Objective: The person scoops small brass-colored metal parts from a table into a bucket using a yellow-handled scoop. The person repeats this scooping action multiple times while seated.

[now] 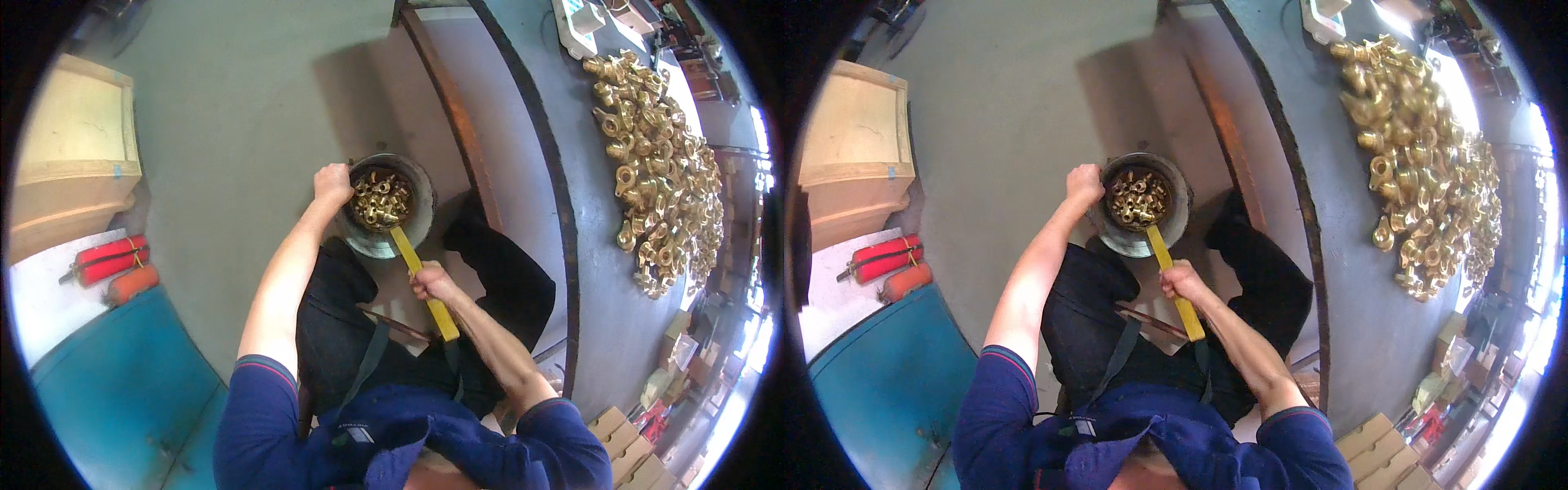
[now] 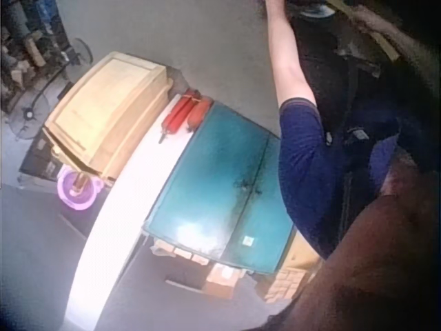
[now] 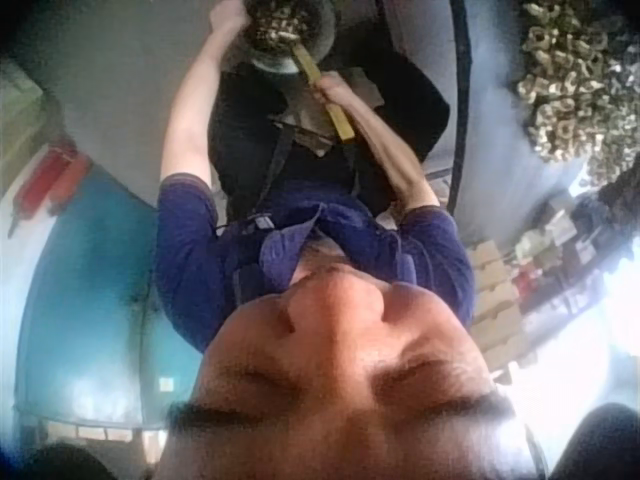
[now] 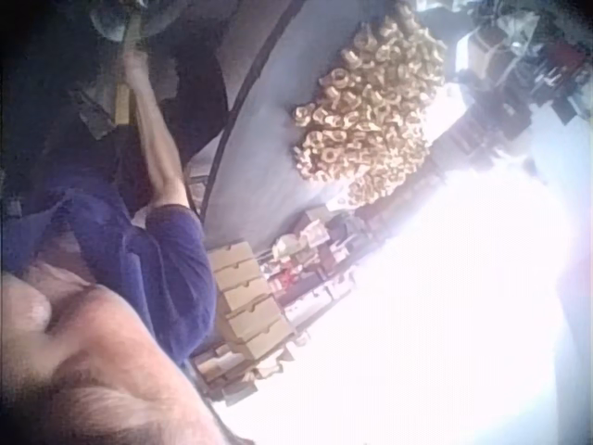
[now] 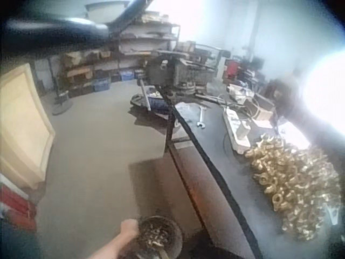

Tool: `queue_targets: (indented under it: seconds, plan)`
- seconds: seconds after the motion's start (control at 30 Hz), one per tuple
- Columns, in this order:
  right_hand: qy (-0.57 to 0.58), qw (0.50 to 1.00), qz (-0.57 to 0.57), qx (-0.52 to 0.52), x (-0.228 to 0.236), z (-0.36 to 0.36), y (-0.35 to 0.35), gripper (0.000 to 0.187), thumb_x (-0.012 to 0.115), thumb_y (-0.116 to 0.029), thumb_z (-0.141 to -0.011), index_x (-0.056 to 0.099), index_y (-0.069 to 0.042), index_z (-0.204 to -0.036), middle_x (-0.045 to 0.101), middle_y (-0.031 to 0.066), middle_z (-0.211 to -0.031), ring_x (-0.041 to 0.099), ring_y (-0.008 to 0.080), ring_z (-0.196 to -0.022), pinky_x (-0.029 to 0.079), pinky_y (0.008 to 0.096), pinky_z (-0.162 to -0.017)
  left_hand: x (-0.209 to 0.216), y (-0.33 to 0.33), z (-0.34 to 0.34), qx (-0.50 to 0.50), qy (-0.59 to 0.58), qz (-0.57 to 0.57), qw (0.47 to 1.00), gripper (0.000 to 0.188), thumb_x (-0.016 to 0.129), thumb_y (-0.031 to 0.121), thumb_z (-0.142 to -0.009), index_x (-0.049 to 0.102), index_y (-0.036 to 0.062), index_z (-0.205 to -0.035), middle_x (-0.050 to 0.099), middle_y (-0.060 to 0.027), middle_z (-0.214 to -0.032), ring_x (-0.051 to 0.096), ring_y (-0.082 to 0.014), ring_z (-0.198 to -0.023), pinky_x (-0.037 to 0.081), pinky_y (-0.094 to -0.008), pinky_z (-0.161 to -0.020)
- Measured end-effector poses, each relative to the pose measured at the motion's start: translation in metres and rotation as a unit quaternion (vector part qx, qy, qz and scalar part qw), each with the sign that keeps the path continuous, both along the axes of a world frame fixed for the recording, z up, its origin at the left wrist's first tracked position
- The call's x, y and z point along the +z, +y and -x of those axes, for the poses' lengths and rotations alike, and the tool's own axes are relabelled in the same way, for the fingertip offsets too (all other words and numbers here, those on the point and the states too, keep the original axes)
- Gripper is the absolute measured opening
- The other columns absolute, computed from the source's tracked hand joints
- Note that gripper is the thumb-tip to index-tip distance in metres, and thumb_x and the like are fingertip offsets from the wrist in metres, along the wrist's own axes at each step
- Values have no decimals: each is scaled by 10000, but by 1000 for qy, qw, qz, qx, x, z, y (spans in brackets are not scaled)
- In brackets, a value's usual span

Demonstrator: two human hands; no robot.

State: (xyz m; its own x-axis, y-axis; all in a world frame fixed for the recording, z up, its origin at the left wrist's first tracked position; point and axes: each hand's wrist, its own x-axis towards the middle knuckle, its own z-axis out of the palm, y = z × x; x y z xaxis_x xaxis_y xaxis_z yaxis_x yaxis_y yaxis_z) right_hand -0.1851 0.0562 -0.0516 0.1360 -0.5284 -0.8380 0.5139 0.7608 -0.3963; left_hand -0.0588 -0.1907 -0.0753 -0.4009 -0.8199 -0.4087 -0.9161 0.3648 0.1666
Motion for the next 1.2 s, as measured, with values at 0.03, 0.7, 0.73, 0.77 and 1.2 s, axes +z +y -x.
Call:
queue_targets:
  seconds: [0.03, 0.7, 0.73, 0.77, 1.2]
  plan:
    - [11, 1000, 0, 1, 8, 3, 9, 78, 484, -59, -636, 468, 10, -668, 419, 65, -508, 393, 124, -388, 306, 234, -353, 8, 0, 3, 3, 0, -11, 1000, 179, 628, 116, -585, 622, 57, -754, 603, -135, -791, 587, -268, -773, 477, -347, -684]
    - [-43, 998, -20, 34, -56, 11, 10, 83, 487, -65, -665, 429, -33, -615, 376, 23, -488, 357, 96, -387, 292, 240, -350, 1, 6, 6, -19, 50, 19, 998, 157, 549, 92, -590, 616, 70, -730, 590, -159, -753, 572, -319, -735, 464, -396, -661]
    - [-66, 997, -24, 30, -58, 15, 10, 78, 485, -63, -669, 430, -33, -622, 371, 17, -490, 356, 92, -390, 287, 238, -350, 1, 7, 6, -23, 51, 23, 998, 158, 561, 92, -576, 616, 61, -721, 592, -157, -749, 576, -313, -731, 469, -387, -656]
    - [-71, 996, -34, 32, -59, 19, 11, 75, 483, -64, -673, 431, -33, -628, 367, 13, -491, 352, 90, -389, 284, 238, -348, 2, 9, 6, -27, 53, 28, 998, 160, 573, 93, -563, 617, 52, -711, 595, -155, -744, 581, -307, -726, 474, -377, -652]
    - [358, 844, 87, 390, -50, 95, -13, 113, 565, -112, -614, 531, -10, -648, 521, 111, -560, 554, 208, -492, 419, 342, -383, 6, 27, 7, -138, 63, 31, 988, 125, 572, 90, -553, 587, 42, -668, 589, -148, -705, 578, -302, -696, 470, -388, -630]
